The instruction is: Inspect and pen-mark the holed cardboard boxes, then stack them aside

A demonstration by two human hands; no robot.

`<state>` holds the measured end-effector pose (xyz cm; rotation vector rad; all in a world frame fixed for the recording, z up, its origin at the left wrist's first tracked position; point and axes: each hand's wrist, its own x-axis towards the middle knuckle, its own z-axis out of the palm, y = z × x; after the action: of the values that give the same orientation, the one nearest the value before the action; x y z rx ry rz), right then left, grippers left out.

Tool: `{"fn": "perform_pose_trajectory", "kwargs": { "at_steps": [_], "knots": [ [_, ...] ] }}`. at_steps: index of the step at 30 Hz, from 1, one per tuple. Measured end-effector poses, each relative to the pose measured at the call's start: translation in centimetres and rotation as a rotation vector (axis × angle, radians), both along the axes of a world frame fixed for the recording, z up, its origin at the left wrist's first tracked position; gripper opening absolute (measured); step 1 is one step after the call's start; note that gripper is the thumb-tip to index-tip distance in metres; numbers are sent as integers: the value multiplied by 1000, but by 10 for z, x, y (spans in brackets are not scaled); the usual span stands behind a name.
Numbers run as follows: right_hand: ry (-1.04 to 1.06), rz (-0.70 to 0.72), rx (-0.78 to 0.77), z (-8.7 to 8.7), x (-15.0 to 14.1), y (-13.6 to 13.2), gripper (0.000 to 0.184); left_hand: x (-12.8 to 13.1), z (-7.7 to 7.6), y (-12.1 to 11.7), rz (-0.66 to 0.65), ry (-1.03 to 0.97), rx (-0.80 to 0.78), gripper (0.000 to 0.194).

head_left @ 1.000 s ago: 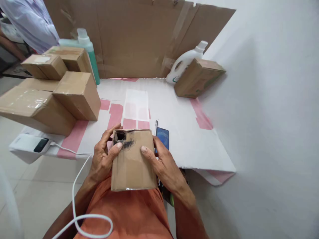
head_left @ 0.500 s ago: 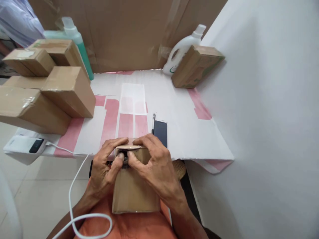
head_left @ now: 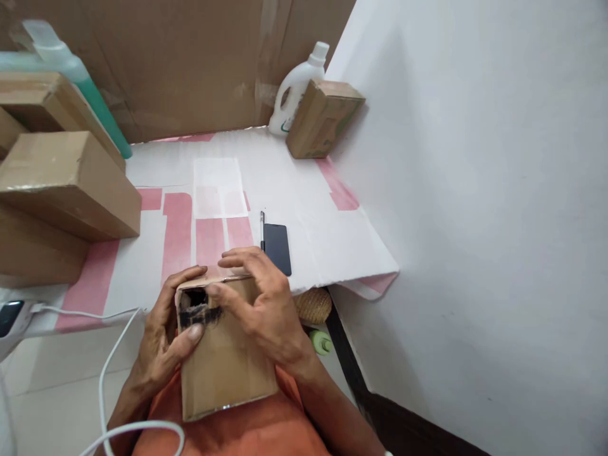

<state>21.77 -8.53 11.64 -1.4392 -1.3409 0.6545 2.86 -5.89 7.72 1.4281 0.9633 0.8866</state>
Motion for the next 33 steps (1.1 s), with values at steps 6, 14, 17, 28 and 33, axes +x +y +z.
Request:
{"fn": "perform_pose_trajectory", "kwargs": {
  "at_steps": [6,14,17,28,33],
  "knots": [
    [-223,-226,-478,-55,55,28,34,2,-1,5,30,11,-34,63],
    [-552,-207,-893,-107,39,56,31,2,-4,9,42,23,-46,67],
    [-572,-254,-905,-110,40,61,32,2,-3,9,40,31,-44,68],
    [-566,-376,-850,-109,68,98,37,1,-8,7,59,1,-26,64],
    [-486,-389,-839,-107,73,116,30,0,-9,9,50,12,-31,64]
  ]
}}
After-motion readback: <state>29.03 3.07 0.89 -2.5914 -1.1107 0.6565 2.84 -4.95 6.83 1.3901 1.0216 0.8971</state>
